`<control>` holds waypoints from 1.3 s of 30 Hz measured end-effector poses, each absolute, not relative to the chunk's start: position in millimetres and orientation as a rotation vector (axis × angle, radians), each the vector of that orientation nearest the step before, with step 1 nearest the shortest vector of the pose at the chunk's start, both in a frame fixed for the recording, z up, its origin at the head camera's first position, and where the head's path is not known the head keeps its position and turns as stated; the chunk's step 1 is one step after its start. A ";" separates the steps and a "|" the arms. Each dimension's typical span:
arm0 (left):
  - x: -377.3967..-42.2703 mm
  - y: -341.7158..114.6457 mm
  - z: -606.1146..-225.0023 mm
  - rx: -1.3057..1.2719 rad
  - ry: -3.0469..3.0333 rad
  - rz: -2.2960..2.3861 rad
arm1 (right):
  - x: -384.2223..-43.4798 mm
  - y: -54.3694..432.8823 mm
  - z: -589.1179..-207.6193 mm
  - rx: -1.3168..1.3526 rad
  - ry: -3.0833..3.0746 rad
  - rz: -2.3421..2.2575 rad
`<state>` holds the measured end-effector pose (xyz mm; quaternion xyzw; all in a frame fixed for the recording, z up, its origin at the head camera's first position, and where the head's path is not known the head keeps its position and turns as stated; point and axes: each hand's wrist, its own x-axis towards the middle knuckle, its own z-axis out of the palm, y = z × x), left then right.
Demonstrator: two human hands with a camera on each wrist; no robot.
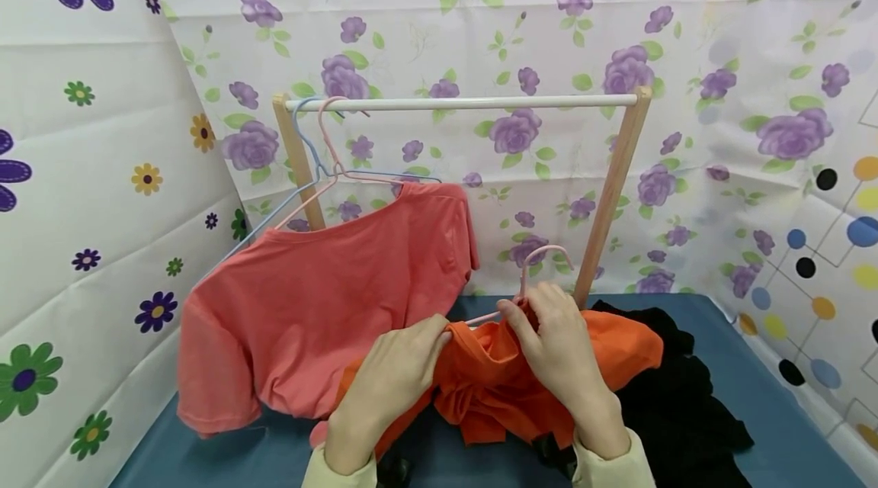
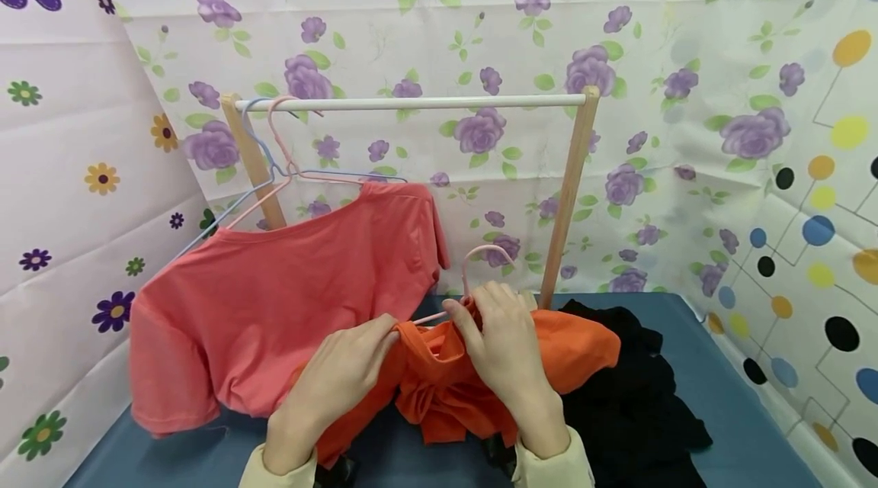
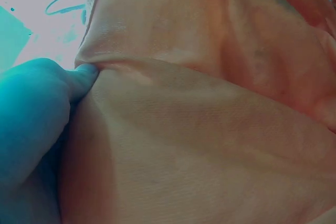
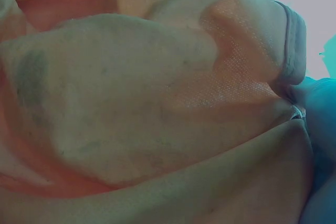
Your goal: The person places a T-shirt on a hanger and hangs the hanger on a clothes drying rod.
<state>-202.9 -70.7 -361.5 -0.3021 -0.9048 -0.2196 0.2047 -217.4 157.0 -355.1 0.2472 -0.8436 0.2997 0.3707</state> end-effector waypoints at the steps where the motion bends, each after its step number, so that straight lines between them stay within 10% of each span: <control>1: -202.7 -70.5 -361.4 -0.838 -2.525 -0.612 | -217.1 156.0 -355.1 0.627 -2.166 0.768; 39: -204.4 -74.4 -360.9 -0.808 -2.414 -0.593 | -216.0 158.6 -353.9 0.760 -2.150 0.903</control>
